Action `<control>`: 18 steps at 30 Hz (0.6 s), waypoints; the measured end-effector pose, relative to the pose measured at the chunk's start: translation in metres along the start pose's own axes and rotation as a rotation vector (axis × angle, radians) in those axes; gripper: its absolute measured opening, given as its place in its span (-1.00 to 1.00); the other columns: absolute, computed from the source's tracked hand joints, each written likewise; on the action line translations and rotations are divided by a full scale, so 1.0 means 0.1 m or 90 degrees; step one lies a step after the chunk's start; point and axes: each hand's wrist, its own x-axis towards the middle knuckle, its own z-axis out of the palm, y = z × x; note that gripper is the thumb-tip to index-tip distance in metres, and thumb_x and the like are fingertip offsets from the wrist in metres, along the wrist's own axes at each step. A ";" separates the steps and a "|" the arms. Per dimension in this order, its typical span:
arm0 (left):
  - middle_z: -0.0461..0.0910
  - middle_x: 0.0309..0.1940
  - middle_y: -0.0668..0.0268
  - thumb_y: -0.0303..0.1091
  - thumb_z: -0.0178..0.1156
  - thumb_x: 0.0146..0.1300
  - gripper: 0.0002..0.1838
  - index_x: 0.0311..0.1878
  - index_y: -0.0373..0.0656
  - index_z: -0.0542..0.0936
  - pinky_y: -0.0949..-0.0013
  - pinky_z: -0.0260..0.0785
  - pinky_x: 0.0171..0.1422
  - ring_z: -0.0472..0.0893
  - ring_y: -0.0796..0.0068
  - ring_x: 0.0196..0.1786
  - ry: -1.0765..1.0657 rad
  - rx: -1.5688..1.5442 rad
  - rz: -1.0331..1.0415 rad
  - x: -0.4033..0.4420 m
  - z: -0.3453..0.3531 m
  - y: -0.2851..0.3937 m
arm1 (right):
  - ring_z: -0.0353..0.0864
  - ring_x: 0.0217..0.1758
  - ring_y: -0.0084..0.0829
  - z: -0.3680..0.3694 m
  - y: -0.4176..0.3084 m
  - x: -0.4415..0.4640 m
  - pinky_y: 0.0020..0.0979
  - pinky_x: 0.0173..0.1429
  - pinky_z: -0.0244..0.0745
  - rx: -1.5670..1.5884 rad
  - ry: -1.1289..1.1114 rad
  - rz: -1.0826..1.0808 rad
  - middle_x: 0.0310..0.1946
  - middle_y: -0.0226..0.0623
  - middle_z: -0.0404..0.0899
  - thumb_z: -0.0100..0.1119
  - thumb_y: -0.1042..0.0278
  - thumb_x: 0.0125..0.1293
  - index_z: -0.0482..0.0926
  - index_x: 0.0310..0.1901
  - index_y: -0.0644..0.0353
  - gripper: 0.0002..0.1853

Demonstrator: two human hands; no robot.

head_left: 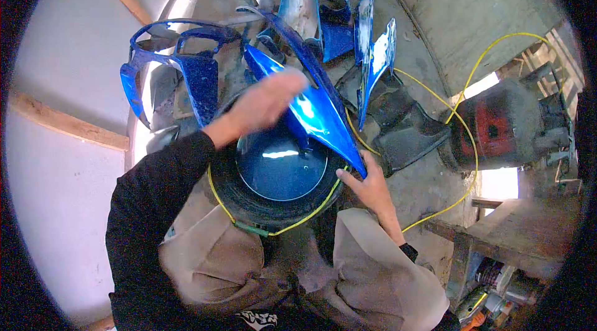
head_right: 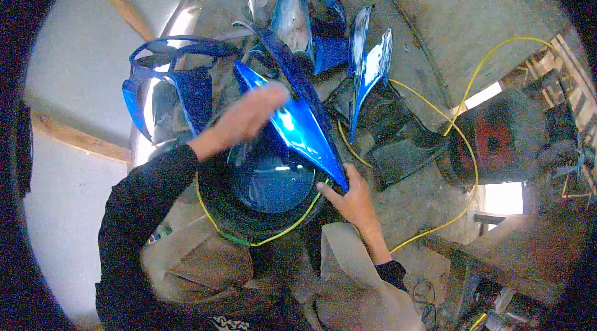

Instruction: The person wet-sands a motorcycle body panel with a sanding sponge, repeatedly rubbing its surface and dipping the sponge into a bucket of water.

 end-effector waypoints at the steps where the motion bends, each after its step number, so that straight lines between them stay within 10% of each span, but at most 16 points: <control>1: 0.38 0.58 -0.02 -0.28 -0.02 0.65 -0.51 0.54 -0.22 0.42 -0.05 0.13 0.75 0.32 -0.09 0.64 0.055 0.033 -0.106 -0.01 -0.10 -0.14 | 0.74 0.04 -0.07 -0.01 -0.03 0.00 -0.11 0.15 0.60 0.003 -0.026 0.032 -0.06 0.04 0.71 0.62 -0.14 0.20 0.51 0.29 0.31 -0.18; 4: 0.49 0.48 -0.05 -0.31 0.00 0.63 -0.53 0.50 -0.27 0.46 -0.02 0.14 0.74 0.37 -0.11 0.60 0.107 0.118 -0.267 0.00 -0.14 -0.14 | 0.72 -0.01 -0.12 0.01 -0.04 0.01 -0.15 0.11 0.60 -0.012 0.007 -0.026 -0.07 0.00 0.71 0.62 -0.11 0.21 0.52 0.27 0.30 -0.21; 11: 0.43 0.53 0.01 -0.27 0.10 0.57 -0.46 0.55 -0.18 0.43 -0.01 0.16 0.74 0.37 -0.05 0.61 -0.096 -0.067 0.201 -0.01 0.03 0.77 | 0.66 -0.12 -0.20 -0.01 -0.12 -0.01 -0.21 0.04 0.58 0.020 -0.011 0.007 -0.13 -0.06 0.69 0.63 -0.02 0.22 0.55 0.21 0.26 -0.30; 18: 0.48 0.50 -0.05 -0.29 -0.03 0.66 -0.53 0.53 -0.23 0.44 0.00 0.11 0.76 0.36 -0.06 0.63 0.069 0.044 -0.327 0.04 -0.29 -0.21 | 0.66 -0.16 -0.24 -0.01 -0.08 0.02 -0.21 0.00 0.58 0.009 -0.008 -0.003 -0.18 -0.12 0.68 0.64 -0.05 0.21 0.56 0.17 0.25 -0.32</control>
